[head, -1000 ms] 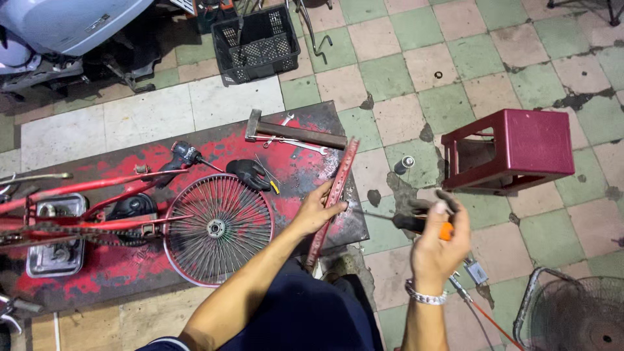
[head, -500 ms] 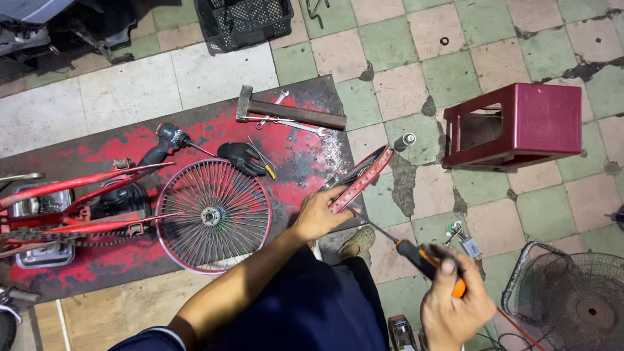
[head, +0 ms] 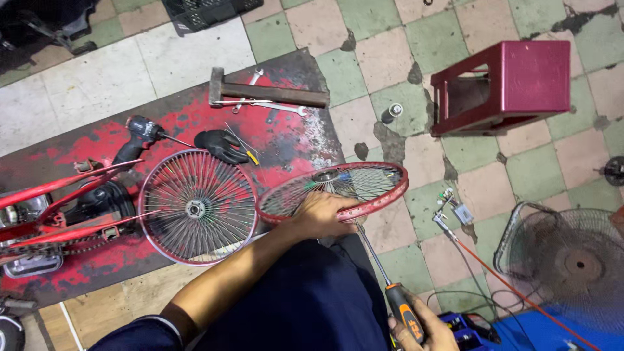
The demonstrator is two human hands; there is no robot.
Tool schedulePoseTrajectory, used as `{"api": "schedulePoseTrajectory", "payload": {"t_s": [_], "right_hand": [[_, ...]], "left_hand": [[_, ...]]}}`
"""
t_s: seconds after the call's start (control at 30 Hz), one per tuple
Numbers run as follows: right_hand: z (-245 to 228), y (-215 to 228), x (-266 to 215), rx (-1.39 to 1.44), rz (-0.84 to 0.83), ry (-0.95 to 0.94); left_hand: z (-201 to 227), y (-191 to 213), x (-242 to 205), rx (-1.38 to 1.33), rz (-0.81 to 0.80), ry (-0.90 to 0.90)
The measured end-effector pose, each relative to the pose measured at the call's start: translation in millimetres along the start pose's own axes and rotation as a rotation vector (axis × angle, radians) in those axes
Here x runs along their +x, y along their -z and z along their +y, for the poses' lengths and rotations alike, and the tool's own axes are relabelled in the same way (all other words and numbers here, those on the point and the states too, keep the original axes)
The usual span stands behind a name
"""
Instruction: The person repairs a wheel by tightening and loosening spokes using a screwdriver while checking the wheel's alignment.
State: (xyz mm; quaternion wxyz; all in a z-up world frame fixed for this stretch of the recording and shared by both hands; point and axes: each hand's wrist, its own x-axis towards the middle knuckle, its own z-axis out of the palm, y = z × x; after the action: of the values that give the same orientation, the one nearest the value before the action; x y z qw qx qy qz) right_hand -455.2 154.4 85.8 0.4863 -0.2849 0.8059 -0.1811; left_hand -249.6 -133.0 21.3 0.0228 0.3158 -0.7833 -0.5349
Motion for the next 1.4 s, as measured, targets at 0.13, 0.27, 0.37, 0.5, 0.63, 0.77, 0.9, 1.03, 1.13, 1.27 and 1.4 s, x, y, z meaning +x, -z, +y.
{"api": "schedulePoseTrajectory", "payload": {"t_s": [0.13, 0.27, 0.37, 0.5, 0.63, 0.77, 0.9, 1.03, 1.13, 1.27, 1.4], "right_hand": [[48.8, -20.0, -19.5, 0.231, 0.139, 0.117], [38.4, -3.6, -21.4, 0.165, 0.029, -0.004], [29.5, 2.1, -16.3, 0.183, -0.004, 0.043], [38.8, 6.2, -10.9, 0.181, -0.055, -0.107], [61.7, 4.8, -4.3, 0.248, -0.071, -0.169], [71.9, 6.4, -3.5, 0.259, -0.079, -0.103], [65.6, 10.3, -5.4, 0.202, -0.083, -0.116], [59.8, 13.4, -6.4, 0.175, -0.11, -0.158], [59.0, 14.6, -6.7, 0.169, -0.113, -0.131], [72.0, 16.5, -6.4, 0.19, -0.111, -0.188], [89.3, 14.4, -3.2, 0.541, -0.11, -0.374]], "left_hand": [[8.1, -11.4, 6.2, 0.157, 0.003, -0.097], [5.0, -22.2, 10.1, 0.16, 0.014, -0.171], [4.4, -26.2, 11.9, 0.157, -0.02, -0.155], [5.6, -35.0, 11.3, 0.176, -0.005, -0.162], [6.6, -40.4, 10.8, 0.165, -0.02, -0.158], [5.2, -43.9, 10.6, 0.166, -0.019, -0.164], [3.8, -47.5, 10.4, 0.177, -0.01, -0.182], [4.7, -48.4, 8.0, 0.16, -0.039, -0.187], [6.5, -48.3, 6.9, 0.175, -0.066, -0.181], [7.0, -50.9, 5.6, 0.215, -0.123, -0.173], [5.3, -55.6, 4.1, 0.204, -0.16, -0.214]]}}
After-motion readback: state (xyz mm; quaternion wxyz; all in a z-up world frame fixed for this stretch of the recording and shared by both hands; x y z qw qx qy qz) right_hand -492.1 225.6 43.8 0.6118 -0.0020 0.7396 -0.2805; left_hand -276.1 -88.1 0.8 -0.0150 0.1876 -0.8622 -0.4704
